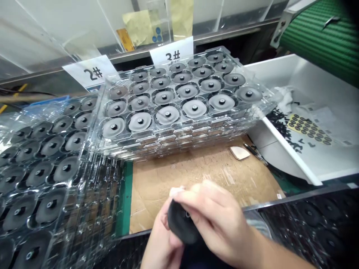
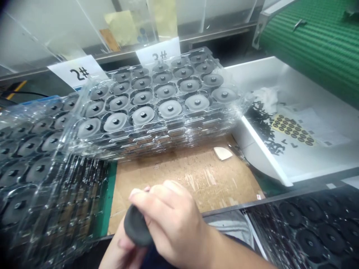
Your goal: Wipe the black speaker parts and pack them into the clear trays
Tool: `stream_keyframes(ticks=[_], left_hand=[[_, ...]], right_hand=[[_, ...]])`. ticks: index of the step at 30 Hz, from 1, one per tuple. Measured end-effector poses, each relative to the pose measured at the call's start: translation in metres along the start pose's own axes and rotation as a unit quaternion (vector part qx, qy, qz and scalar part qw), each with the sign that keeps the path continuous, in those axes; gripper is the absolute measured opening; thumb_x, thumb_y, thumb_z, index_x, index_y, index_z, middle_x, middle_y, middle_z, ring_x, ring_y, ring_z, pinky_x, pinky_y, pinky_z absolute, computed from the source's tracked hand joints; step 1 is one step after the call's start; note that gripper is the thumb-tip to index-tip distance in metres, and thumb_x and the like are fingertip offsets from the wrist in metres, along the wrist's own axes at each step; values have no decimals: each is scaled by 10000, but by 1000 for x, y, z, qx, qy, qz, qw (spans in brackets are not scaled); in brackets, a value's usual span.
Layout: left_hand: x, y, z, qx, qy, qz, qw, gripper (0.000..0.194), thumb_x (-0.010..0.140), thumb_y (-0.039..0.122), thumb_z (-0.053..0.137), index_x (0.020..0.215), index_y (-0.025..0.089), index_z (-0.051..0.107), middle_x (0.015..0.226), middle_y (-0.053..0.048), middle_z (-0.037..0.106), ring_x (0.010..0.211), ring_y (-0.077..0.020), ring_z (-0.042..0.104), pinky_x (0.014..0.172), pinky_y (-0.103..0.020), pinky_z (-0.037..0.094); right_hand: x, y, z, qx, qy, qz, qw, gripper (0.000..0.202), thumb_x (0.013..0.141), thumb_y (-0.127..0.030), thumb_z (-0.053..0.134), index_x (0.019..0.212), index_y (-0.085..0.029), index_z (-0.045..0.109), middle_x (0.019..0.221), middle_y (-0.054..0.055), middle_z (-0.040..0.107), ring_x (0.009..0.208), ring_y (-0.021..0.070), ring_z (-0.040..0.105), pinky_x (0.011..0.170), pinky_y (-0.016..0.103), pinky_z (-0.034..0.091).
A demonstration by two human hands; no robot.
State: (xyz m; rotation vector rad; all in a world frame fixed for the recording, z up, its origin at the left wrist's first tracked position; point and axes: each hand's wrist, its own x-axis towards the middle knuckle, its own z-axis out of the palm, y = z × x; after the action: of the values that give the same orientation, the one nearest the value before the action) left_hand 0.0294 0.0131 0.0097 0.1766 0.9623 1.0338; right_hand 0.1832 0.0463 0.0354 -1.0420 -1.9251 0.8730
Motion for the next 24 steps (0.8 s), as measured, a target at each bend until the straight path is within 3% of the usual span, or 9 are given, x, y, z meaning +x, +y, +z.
stream_keyframes(ticks=[4,8,10,14,19,22,24], left_hand=[[-4,-5,-11,26,73,14,997,723,372,422,830,1054,269,645,1036,-36,679,1048,-260,569,954,-310,397],[-2,-9,-17,30,62,28,997,637,434,478,788,1018,254,664,1007,-41,680,1058,-267,556,962,-333,399],[0,-5,-14,33,64,49,996,654,452,450,795,1057,254,645,1018,-45,677,1017,-242,579,902,-290,443],[2,0,-3,17,66,69,995,696,372,394,838,1034,287,650,1042,-18,678,1001,-201,595,833,-190,460],[2,0,5,35,75,103,991,715,404,381,837,1080,277,628,1054,-43,674,1022,-249,595,847,-253,483],[0,4,5,11,85,107,991,674,384,334,851,1024,287,646,1065,-29,678,970,-247,624,826,-269,501],[-2,7,7,-5,81,106,991,650,363,354,851,981,291,659,1040,-14,690,937,-235,640,828,-266,499]], right_hand=[[6,-2,7,-57,-84,66,993,258,864,-78,435,1032,-185,599,826,28,621,768,161,548,693,288,457],[9,3,16,-25,0,-17,1000,271,890,-119,422,1119,-155,561,854,47,620,776,163,541,721,301,455],[5,4,18,-2,13,5,1000,275,896,-117,418,1132,-170,549,907,45,620,807,155,551,748,295,455],[0,3,16,4,-44,97,994,235,876,-109,461,1042,-217,586,894,11,623,798,130,573,733,257,460],[4,-2,22,-16,57,12,998,277,865,-97,457,1115,-151,566,947,60,639,853,163,581,785,297,461],[-7,-2,18,60,-21,107,992,237,844,-124,490,1035,-196,611,885,35,648,778,151,606,689,260,486],[-18,5,10,178,-86,202,959,157,848,-193,517,949,-236,629,815,-7,661,702,124,622,599,203,489]])
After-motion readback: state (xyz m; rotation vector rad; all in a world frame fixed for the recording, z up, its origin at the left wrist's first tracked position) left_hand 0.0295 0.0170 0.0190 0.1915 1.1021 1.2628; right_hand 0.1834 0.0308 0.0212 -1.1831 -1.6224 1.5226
